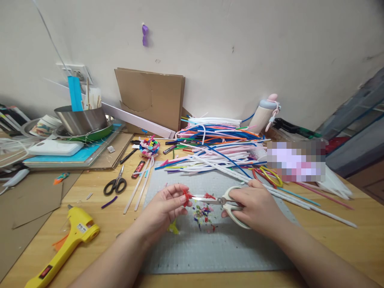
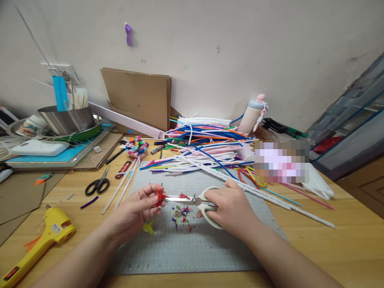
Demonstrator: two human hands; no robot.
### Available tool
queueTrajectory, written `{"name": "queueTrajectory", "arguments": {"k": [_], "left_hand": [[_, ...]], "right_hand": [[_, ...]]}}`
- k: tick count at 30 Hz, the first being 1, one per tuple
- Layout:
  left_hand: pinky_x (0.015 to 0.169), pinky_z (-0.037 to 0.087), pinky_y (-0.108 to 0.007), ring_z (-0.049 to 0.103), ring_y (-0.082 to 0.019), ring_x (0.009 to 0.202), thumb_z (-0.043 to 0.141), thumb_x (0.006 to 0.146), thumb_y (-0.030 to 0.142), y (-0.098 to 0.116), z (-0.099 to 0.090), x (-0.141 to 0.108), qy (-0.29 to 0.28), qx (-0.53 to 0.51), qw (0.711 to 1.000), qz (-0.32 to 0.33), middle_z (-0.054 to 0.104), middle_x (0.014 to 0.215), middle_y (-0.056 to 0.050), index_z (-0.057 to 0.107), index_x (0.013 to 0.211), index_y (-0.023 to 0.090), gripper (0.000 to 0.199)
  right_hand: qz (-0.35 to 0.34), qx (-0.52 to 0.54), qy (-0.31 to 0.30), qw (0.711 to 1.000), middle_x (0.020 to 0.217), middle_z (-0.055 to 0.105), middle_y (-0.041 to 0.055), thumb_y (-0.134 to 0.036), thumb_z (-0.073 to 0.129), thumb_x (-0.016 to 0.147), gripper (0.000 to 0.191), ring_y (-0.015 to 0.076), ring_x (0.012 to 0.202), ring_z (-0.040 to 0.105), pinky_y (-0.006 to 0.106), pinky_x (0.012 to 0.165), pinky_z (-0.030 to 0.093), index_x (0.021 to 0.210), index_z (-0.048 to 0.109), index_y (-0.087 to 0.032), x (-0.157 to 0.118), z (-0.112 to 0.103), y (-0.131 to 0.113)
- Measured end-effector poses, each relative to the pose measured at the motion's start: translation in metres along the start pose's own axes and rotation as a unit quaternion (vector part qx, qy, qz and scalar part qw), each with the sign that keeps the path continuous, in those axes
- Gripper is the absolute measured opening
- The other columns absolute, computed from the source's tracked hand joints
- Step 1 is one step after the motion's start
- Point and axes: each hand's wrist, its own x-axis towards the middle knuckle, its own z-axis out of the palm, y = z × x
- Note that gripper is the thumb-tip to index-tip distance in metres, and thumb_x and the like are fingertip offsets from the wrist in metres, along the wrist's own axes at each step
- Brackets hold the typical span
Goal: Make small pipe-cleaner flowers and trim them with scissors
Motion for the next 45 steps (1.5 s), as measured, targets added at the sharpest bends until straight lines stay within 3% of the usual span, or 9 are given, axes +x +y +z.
{"name": "queueTrajectory", "arguments": {"k": [10,19,28,45], "left_hand": [[0.064,0.050,-0.018,0.057,-0.008,0.069,0.071,0.070,0.013,0.0014,0.0016,-0.0007,0.024,-0.015,1.000,-0.006,0.061,0.077,-0.002,0.063,0.085,0.014,0.017],[0.062,0.050,-0.018,0.057,-0.007,0.067,0.070,0.070,0.012,-0.0021,0.0011,-0.0001,0.005,-0.008,1.000,-0.004,0.061,0.079,-0.002,0.062,0.084,0.014,0.017],[0.063,0.050,-0.019,0.059,-0.008,0.066,0.072,0.067,0.009,-0.0023,0.0011,0.0008,0.016,-0.083,0.995,-0.049,0.062,0.074,-0.001,0.061,0.083,0.015,0.020],[0.063,0.049,-0.020,0.062,-0.009,0.069,0.071,0.067,0.009,-0.0031,0.0005,0.0007,0.023,-0.088,0.994,-0.055,0.064,0.074,-0.001,0.060,0.084,0.015,0.021]], "right_hand": [[0.007,0.001,-0.002,1.000,0.061,0.061,-0.0042,-0.042,0.058,0.078,0.028,0.0113,0.056,0.050,0.031,0.065,0.021,0.064,0.051,-0.019,0.0012,-0.0007,0.0004],[0.010,-0.007,-0.006,1.000,0.066,0.062,-0.0019,-0.048,0.063,0.073,0.031,0.0134,0.061,0.050,0.031,0.067,0.022,0.070,0.053,-0.019,-0.0001,0.0037,-0.0031],[0.010,-0.043,0.030,0.999,0.063,0.060,-0.0024,-0.030,0.059,0.073,0.014,0.0134,0.060,0.049,0.032,0.067,0.022,0.069,0.052,-0.019,-0.0025,0.0075,-0.0035],[0.011,-0.049,0.027,0.998,0.061,0.060,-0.0016,-0.031,0.055,0.076,0.015,0.0130,0.059,0.049,0.032,0.067,0.022,0.067,0.052,-0.020,-0.0013,0.0057,-0.0062]]}}
